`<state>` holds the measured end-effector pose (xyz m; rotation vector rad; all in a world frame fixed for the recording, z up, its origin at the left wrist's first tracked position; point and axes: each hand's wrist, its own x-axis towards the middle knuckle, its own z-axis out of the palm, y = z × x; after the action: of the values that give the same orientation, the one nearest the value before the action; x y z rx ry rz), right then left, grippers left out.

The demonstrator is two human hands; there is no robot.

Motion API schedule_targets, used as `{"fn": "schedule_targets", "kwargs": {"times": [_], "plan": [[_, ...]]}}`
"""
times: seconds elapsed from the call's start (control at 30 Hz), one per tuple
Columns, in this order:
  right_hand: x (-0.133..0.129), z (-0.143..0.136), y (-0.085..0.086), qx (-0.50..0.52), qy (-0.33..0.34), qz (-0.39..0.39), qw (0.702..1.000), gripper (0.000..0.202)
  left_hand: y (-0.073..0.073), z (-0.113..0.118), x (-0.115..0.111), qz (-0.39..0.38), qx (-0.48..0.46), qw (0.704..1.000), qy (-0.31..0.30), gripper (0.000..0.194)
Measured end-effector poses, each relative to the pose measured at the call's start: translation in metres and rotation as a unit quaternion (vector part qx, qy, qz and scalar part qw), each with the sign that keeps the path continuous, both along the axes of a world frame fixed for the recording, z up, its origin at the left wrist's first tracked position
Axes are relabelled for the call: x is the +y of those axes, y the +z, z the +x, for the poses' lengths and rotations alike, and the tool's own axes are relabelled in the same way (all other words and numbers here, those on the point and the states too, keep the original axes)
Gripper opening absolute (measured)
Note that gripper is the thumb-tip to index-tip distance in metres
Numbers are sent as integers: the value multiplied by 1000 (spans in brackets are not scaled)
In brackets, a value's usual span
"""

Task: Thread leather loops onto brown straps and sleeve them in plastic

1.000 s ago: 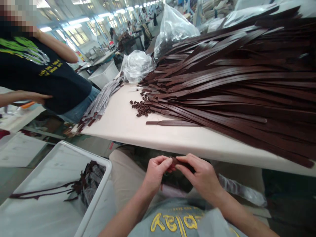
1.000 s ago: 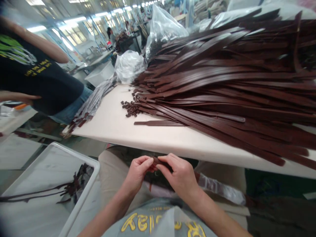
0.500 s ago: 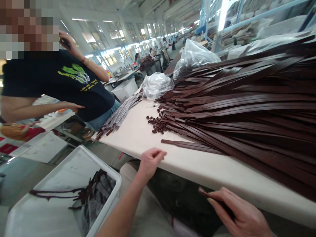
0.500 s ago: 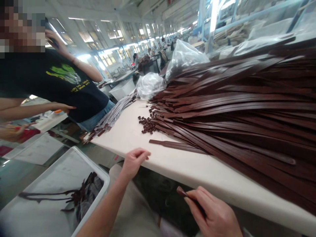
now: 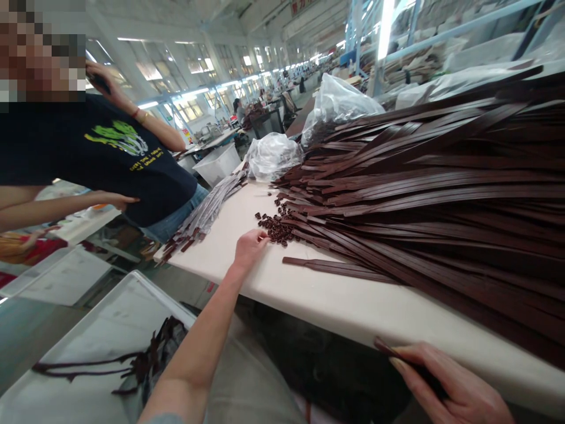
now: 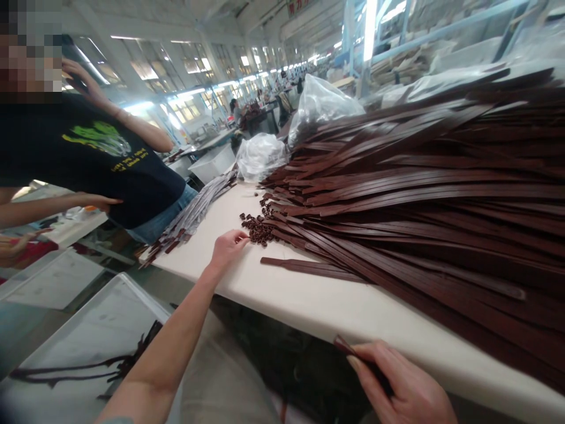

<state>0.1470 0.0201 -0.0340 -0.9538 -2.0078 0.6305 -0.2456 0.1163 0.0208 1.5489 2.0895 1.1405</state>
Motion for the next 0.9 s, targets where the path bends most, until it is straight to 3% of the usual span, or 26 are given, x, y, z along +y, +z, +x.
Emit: {"fn": "schedule_targets", "kwargs": {"times": [0.1,0.2,0.27,0.37,0.63,0.73,0.9], "plan": [[5,-3,5,-4,-15,-4,1000,21,2,9,0,13,-103,995,8,22],[11,-8,15,2,-25,-23,999,20,7,33,-8,18,-220,975,-1,41],[14,-13,23,10,-28,-31,999,19,11,55,-19,18,-350,937,-12,49],[19,-21,37,26,-26,-36,999,16,17,89,-40,3,-522,853,-23,48],[22,-40,65,67,-12,0,998,10,22,149,-87,-68,-653,752,-58,47],[19,-42,71,84,-14,25,996,8,21,162,-97,-74,-661,744,-62,45],[10,-40,75,70,-9,33,997,9,19,171,-105,-43,-612,784,-97,41]]}}
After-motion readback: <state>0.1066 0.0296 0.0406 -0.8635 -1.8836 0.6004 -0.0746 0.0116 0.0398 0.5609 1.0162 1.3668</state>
